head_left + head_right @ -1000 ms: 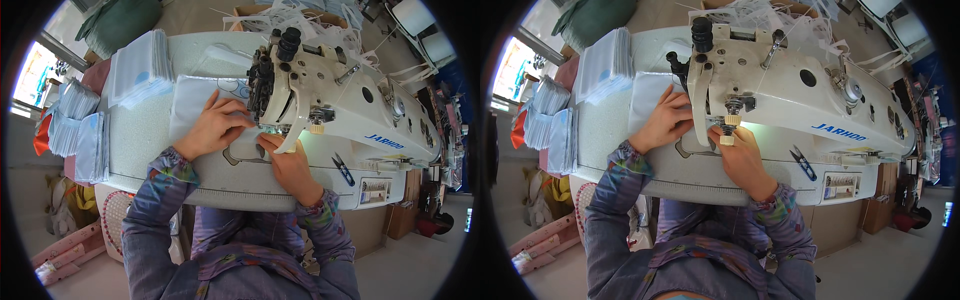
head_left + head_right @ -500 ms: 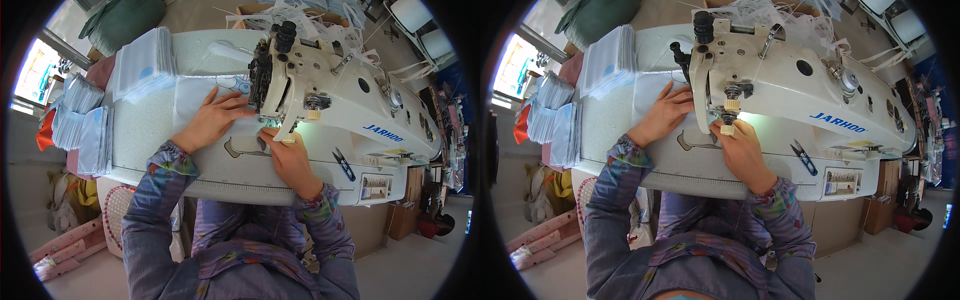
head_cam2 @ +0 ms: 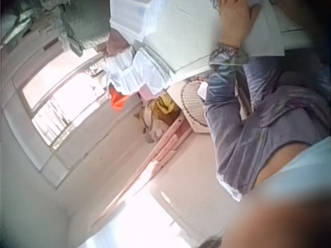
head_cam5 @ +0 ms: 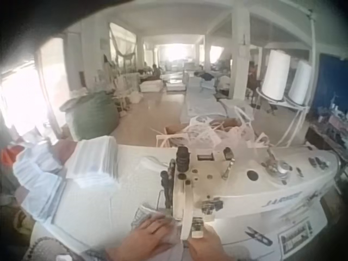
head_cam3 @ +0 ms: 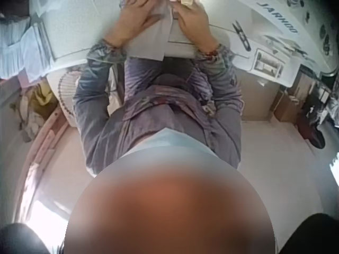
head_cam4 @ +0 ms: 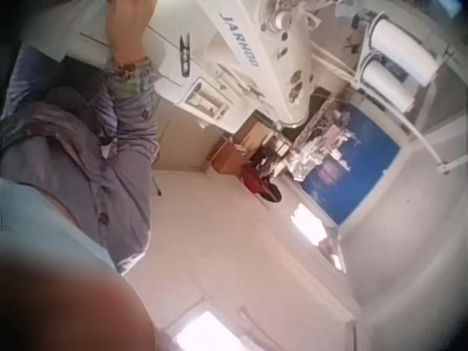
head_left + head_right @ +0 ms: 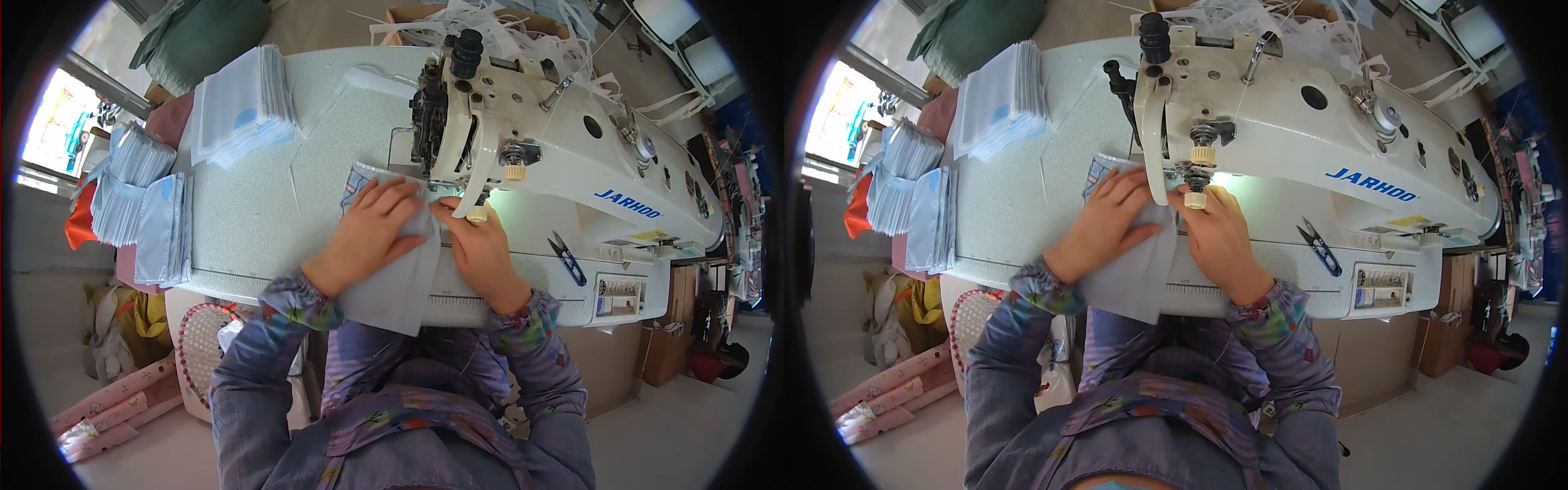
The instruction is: Sew fabric pieces together using an industrial sewing machine to create small pouches.
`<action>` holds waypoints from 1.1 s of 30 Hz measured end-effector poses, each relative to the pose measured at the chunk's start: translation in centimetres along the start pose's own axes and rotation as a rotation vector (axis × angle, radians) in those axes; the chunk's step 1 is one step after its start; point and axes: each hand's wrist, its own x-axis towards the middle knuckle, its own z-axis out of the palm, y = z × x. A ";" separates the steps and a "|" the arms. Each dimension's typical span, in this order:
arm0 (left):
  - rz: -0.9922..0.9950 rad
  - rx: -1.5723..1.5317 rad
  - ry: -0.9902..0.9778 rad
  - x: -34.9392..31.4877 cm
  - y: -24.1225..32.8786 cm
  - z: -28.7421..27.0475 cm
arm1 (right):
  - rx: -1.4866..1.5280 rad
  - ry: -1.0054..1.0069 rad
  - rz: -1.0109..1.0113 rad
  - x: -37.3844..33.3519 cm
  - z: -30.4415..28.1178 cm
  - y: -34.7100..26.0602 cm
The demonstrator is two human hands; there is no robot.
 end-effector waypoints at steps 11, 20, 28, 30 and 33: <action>-0.125 0.022 0.030 -1.0 3.3 1.3 | 0.019 0.006 -0.006 -0.3 -0.4 0.1; -0.154 0.055 0.067 -0.7 4.3 1.6 | -0.016 -0.037 0.045 -0.4 -0.4 0.5; -0.132 0.065 0.063 -0.3 3.4 1.4 | -0.020 -0.012 0.037 -0.3 -0.2 0.3; -0.089 0.071 0.075 -0.1 3.2 0.8 | -0.011 -0.015 0.041 -0.6 -0.1 0.5; -0.016 -0.181 0.085 -2.5 1.8 0.4 | 0.028 0.014 -0.018 -0.5 -0.1 0.3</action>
